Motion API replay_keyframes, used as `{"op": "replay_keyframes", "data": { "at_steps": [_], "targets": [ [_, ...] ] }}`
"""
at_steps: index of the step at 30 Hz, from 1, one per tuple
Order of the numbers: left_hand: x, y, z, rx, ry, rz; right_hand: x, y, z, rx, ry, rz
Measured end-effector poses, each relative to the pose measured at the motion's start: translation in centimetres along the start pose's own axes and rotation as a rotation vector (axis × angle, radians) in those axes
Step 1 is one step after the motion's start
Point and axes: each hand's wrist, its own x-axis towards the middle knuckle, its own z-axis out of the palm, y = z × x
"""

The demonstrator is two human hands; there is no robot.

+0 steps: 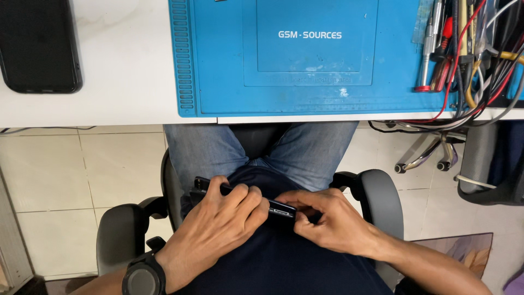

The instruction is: The person removes a SIM card from a smartphone, then uses a screwdriver to remove screws from the bottom of the device. They lift the back cover to expose the internal components.

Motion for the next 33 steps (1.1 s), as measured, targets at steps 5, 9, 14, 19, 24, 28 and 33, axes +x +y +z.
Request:
{"op": "replay_keyframes", "data": {
  "at_steps": [5, 9, 14, 19, 24, 28, 33],
  "targets": [
    [0.0, -1.2, 0.8, -0.22, 0.008, -0.076, 0.0, 0.6, -0.6, 0.136, -0.01, -0.035],
    [0.0, -2.3, 2.3, -1.086, -0.152, -0.403, -0.1, 1.4, -1.3, 0.637, -0.089, -0.061],
    [1.2, -5.6, -0.6, -1.536, -0.284, -0.358, 0.4, -1.6, -5.2, -0.005, 0.007, -0.307],
    [4.0, -9.2, -4.3, -1.691, -0.392, -0.213, 3.3, -4.2, -6.9, -0.246, 0.247, -0.736],
    [6.3, -12.2, -7.8, -1.151, -0.001, -0.301, 6.6, -5.2, -9.9, -0.205, 0.492, -0.973],
    [7.8, -13.3, -6.7, -0.491, 0.36, -0.154, 11.0, -3.4, -10.7, -0.111, 0.548, -1.015],
    [9.8, -12.8, -3.6, 0.087, 0.641, -0.229, 14.8, 0.2, -9.8, 0.04, 0.589, -0.925]
  ]
}}
